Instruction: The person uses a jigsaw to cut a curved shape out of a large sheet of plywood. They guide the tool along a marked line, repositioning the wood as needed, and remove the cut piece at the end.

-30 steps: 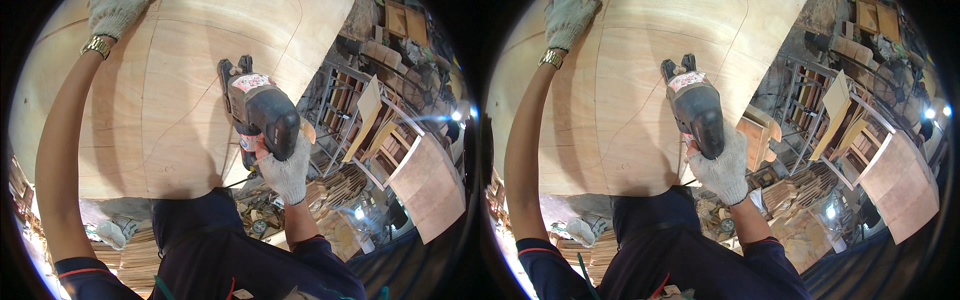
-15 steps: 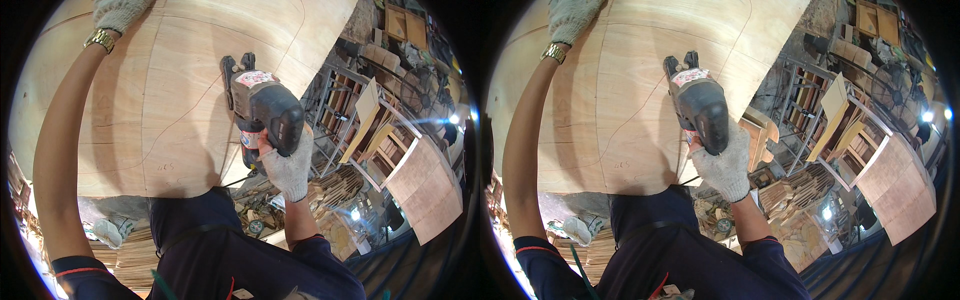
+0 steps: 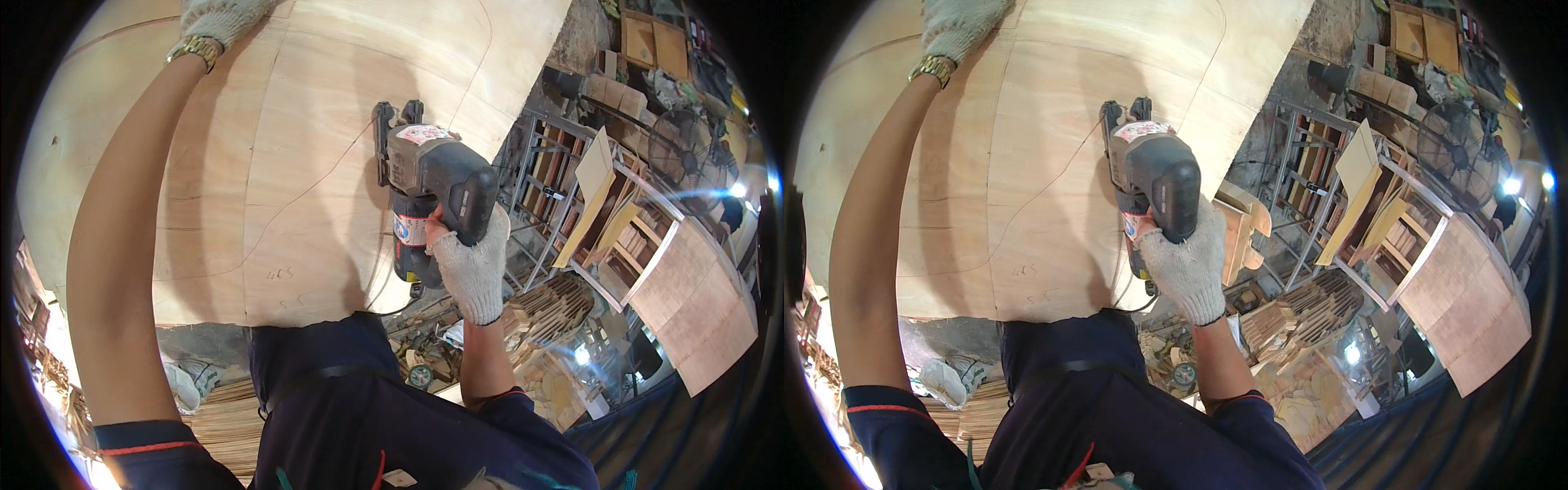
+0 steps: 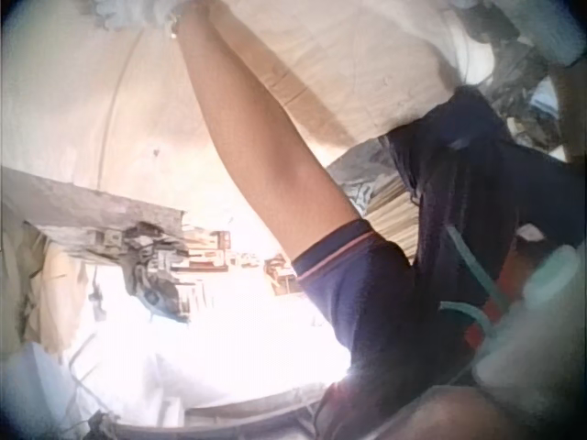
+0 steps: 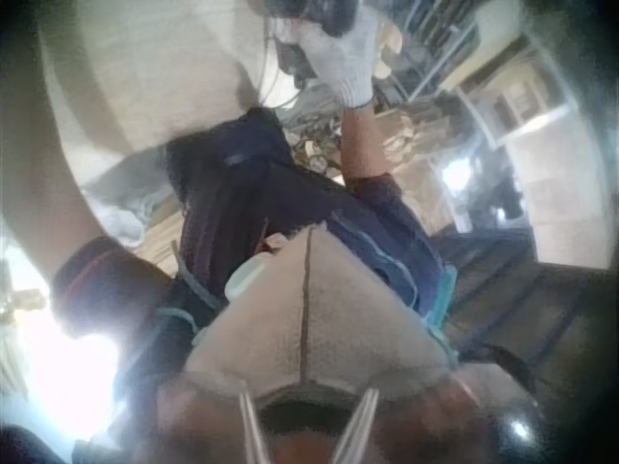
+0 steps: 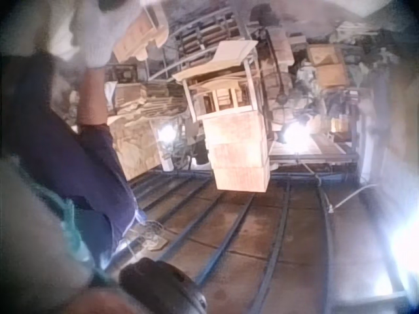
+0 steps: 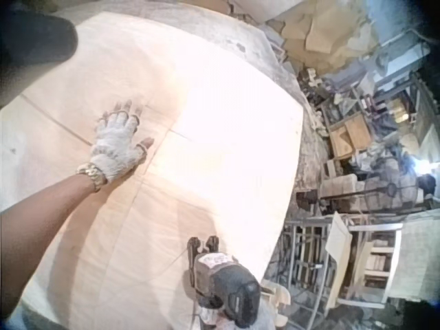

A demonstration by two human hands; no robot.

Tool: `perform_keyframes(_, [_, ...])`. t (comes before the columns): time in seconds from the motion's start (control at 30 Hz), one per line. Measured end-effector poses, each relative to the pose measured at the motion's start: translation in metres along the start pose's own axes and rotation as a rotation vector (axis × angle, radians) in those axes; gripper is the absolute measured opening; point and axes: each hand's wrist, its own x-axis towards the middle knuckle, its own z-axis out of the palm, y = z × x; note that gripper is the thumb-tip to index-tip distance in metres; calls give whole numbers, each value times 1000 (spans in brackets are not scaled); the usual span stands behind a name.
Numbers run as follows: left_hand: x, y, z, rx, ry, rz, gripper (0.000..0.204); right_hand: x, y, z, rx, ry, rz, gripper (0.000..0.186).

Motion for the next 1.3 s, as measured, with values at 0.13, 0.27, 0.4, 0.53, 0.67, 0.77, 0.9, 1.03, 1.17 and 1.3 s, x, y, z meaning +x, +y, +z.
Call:
perform_keyframes(0.13, [4,20,15,-55,0,24,83,-7,7,5,33,94,26,11])
perform_keyframes(0.27, [0,16,7,-105,29,10,81,-10,3,15,261,91,76,8])
perform_keyframes(0.4, [0,4,12,-78,33,11,80,-14,-3,30,359,135,97,8])
perform_keyframes(0.53, [0,27,7,-191,18,29,80,-16,-6,36,418,254,125,13])
perform_keyframes(0.67, [-1,4,10,-118,61,37,80,-18,-14,45,498,251,142,10])
perform_keyframes(0.77, [-6,9,2,-172,24,24,79,-19,-18,48,508,288,178,14])
perform_keyframes(0.9, [-7,12,1,-177,38,25,78,-19,-14,42,500,232,147,16])
perform_keyframes(1.03, [-8,10,3,-211,46,39,77,-18,-14,39,431,280,159,18])
perform_keyframes(1.17, [-10,7,6,-218,40,35,77,-13,-16,35,363,264,171,17])
perform_keyframes(1.3, [-10,9,13,-194,65,35,77,-10,-11,24,337,213,144,14])
